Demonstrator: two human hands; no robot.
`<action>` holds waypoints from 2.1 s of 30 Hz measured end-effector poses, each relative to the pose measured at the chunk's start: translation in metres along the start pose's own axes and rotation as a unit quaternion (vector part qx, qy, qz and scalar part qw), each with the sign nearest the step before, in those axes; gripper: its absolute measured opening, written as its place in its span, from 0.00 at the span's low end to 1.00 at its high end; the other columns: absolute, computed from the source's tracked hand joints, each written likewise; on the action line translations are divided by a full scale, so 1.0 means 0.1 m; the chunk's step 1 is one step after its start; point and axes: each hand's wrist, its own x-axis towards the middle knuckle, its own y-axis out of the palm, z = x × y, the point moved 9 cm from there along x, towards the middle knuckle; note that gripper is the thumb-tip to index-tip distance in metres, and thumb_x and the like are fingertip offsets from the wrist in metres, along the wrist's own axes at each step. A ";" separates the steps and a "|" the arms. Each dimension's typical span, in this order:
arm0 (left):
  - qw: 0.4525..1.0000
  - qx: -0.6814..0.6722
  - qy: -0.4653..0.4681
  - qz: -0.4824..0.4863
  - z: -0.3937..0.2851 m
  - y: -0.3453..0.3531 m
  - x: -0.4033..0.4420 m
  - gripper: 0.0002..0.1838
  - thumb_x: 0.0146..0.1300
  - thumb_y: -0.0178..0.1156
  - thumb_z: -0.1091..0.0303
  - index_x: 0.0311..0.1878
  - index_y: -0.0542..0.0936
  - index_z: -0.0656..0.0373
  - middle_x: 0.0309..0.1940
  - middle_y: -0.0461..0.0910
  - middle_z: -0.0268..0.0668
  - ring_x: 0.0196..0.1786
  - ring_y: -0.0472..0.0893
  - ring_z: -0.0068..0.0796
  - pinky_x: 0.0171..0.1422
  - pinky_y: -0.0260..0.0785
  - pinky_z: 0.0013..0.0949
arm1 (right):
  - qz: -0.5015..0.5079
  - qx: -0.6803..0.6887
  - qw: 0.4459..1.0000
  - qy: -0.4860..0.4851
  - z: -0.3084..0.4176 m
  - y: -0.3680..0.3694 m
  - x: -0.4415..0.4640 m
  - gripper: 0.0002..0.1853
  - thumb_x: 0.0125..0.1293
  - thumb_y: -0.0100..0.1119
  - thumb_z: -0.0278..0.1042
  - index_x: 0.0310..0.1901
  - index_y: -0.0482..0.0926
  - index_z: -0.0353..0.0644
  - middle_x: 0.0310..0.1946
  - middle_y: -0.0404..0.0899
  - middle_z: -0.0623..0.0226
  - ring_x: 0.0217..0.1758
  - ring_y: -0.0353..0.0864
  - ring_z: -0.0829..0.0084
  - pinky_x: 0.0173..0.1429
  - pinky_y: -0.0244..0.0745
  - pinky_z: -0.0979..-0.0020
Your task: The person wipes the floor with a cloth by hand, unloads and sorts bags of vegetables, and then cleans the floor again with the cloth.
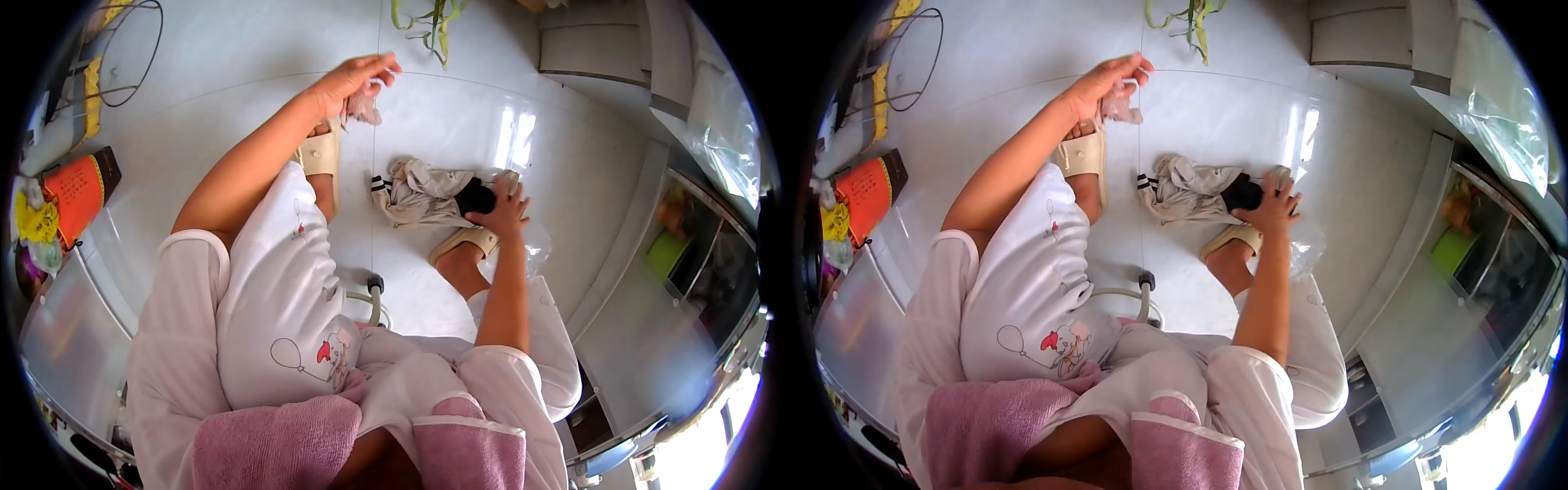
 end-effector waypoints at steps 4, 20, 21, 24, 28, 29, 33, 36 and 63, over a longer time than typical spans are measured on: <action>0.993 0.091 -0.044 0.062 0.19 0.34 -0.01 0.18 0.69 0.65 0.52 0.52 0.82 0.54 0.36 0.76 0.24 0.29 0.63 0.11 0.34 0.57 0.17 | -0.044 -0.048 0.994 -0.082 0.43 0.12 -0.03 0.20 0.51 0.76 0.46 0.45 0.81 0.56 0.68 0.72 0.69 0.77 0.61 0.56 0.68 0.50 0.21; 0.956 0.263 -0.073 0.111 0.69 0.62 -0.11 0.43 0.55 0.77 0.45 0.73 0.73 0.46 0.68 0.74 0.48 0.70 0.73 0.42 0.71 0.68 0.44 | -0.053 0.084 0.995 -0.004 -1.32 -0.48 0.71 0.72 0.38 0.84 0.66 0.79 0.51 0.40 0.74 0.64 0.42 0.78 0.64 0.48 0.77 0.65 0.55; 0.957 0.259 -0.074 0.109 0.73 0.57 -0.08 0.41 0.55 0.77 0.45 0.71 0.75 0.47 0.66 0.75 0.48 0.68 0.74 0.40 0.70 0.68 0.43 | 0.038 0.017 0.994 0.105 -1.67 0.01 0.56 0.76 0.39 0.84 0.65 0.81 0.42 0.39 0.78 0.56 0.44 0.78 0.62 0.45 0.79 0.62 0.56; 0.963 0.237 -0.079 0.101 0.78 0.46 -0.03 0.33 0.60 0.76 0.52 0.68 0.78 0.45 0.59 0.81 0.38 0.61 0.77 0.30 0.63 0.69 0.38 | 0.136 0.296 0.888 0.325 -2.42 1.29 -0.15 0.54 0.58 0.75 0.50 0.79 0.51 0.46 0.73 0.64 0.48 0.65 0.76 0.47 0.42 0.86 0.44; 0.968 0.225 -0.066 0.087 0.76 0.37 0.04 0.32 0.59 0.77 0.55 0.66 0.79 0.49 0.52 0.83 0.39 0.57 0.78 0.28 0.59 0.71 0.37 | -0.045 -0.009 0.970 0.238 -2.29 0.49 0.19 0.14 0.60 0.58 0.34 0.39 0.86 0.32 0.44 0.87 0.46 0.50 0.88 0.48 0.52 0.84 0.53; 0.969 0.224 -0.061 0.082 0.73 0.35 0.04 0.33 0.58 0.77 0.54 0.66 0.79 0.49 0.53 0.84 0.39 0.55 0.79 0.28 0.50 0.74 0.36 | -0.085 -0.017 0.967 0.239 -1.93 -0.16 0.14 0.15 0.59 0.58 0.34 0.42 0.85 0.34 0.47 0.86 0.45 0.53 0.87 0.48 0.54 0.83 0.52; 0.969 0.221 -0.054 0.094 0.35 0.49 -0.11 0.34 0.60 0.76 0.52 0.69 0.77 0.47 0.54 0.83 0.40 0.51 0.80 0.27 0.34 0.75 0.32 | -0.266 0.056 0.953 0.132 -0.17 -2.38 -0.42 0.17 0.62 0.55 0.33 0.50 0.84 0.42 0.51 0.86 0.52 0.56 0.84 0.46 0.59 0.80 0.54; 0.977 0.151 0.004 0.150 0.10 0.77 -0.11 0.46 0.60 0.74 0.44 0.78 0.66 0.44 0.57 0.82 0.40 0.48 0.80 0.25 0.36 0.72 0.28 | -0.373 0.204 0.898 -0.116 1.04 -3.11 -0.77 0.16 0.60 0.55 0.26 0.49 0.84 0.41 0.46 0.87 0.54 0.51 0.87 0.55 0.57 0.78 0.60; 0.973 -0.200 0.071 0.086 -0.76 0.29 -0.02 0.30 0.69 0.66 0.61 0.72 0.70 0.51 0.60 0.80 0.36 0.28 0.62 0.13 0.34 0.63 0.17 | -0.196 0.837 0.402 -0.315 1.71 -3.66 0.44 0.23 0.70 0.64 0.30 0.65 0.71 0.44 0.61 0.76 0.65 0.60 0.78 0.66 0.64 0.75 0.65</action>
